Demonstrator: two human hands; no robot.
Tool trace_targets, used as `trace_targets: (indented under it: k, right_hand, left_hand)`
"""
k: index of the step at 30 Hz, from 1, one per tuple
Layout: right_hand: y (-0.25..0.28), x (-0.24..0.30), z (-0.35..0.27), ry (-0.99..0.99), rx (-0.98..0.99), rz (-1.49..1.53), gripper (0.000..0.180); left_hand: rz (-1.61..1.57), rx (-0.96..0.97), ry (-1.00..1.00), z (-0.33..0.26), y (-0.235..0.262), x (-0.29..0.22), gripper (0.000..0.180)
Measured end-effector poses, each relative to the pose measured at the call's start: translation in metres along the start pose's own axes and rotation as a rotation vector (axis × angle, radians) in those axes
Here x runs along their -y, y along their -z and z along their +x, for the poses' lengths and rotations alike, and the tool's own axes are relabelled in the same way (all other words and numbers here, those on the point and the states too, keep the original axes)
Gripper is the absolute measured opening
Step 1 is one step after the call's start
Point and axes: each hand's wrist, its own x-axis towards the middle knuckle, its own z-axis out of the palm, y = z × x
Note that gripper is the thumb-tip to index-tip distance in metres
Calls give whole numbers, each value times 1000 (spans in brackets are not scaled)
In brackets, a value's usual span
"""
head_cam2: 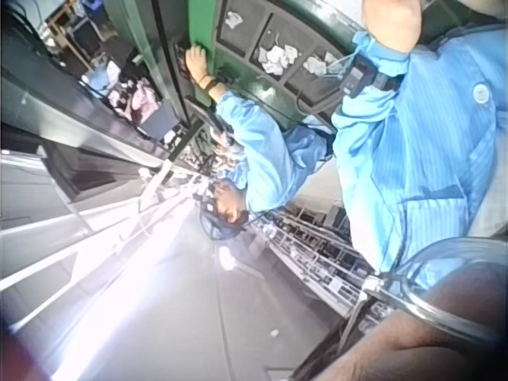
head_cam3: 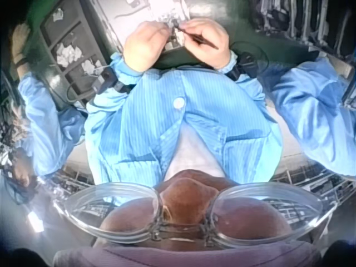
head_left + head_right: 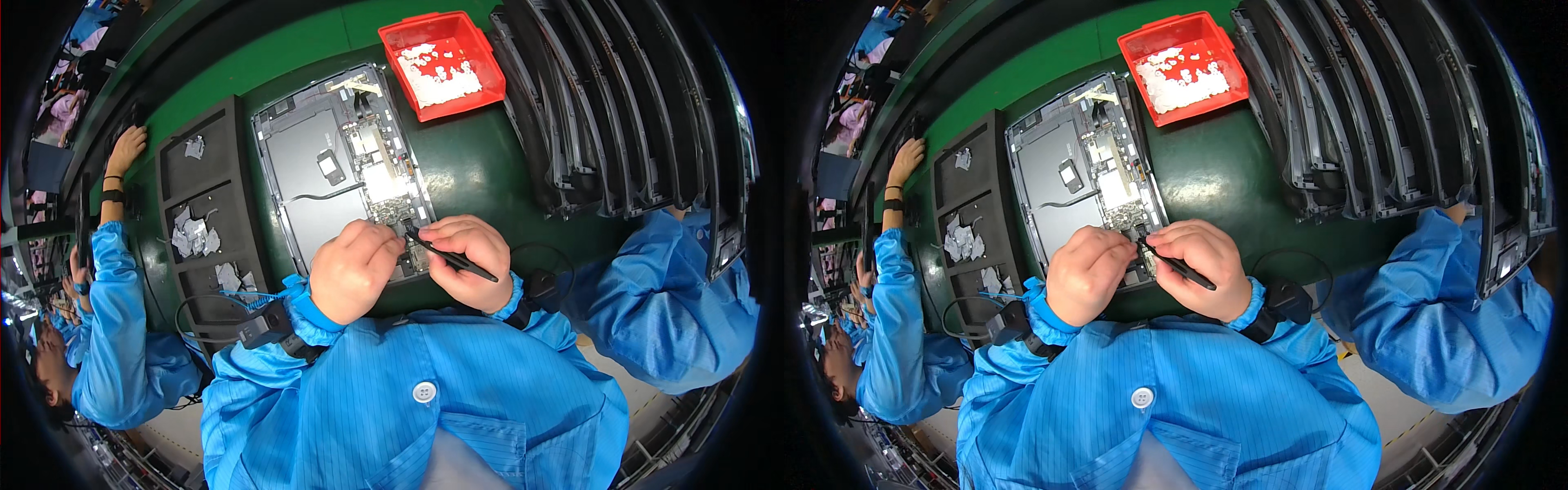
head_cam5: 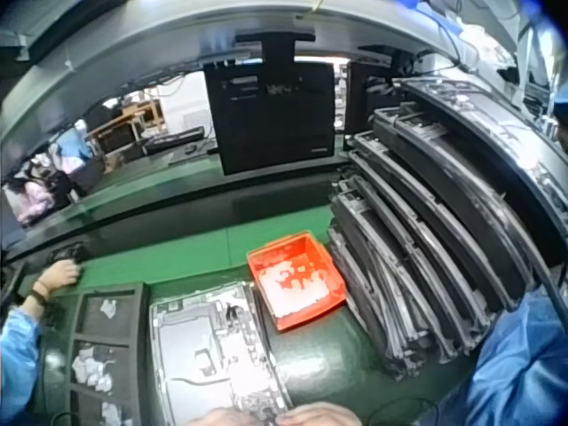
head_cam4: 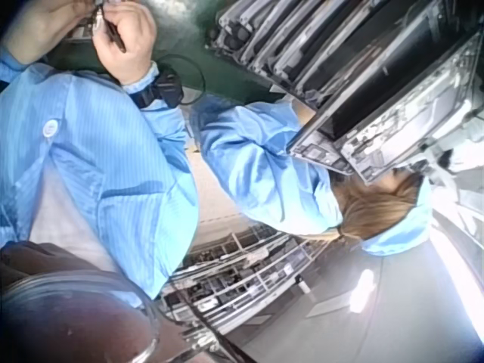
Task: The person assembles internal components into a laptop chassis by hand, connecting cables and securing them with screws using tweezers and a stylus pen.
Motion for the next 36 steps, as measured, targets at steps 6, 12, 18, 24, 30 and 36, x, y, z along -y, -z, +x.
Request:
trace_targets:
  k: [6,12,18,24,30,36]
  right_hand:
    - [0,2,1,0,-12,-5,21]
    - [2,-1,1,101,57,-55,21]
    - [6,-1,2,118,86,-68,23]
    - [-4,-11,-20,-116,-163,212,23]
    - [-8,-7,-24,-133,-209,192,22]
    - [-8,-9,-22,-26,-153,86,24]
  left_hand:
    - [57,41,-43,3,5,-6,22]
    - [267,69,-137,-3,3,-9,27]
    - [110,-19,-43,1,-1,1,29]
    - [308,105,-111,4,0,-10,32]
    - [228,120,-134,-1,3,-4,35]
    - [220,85,-112,-1,1,-5,38]
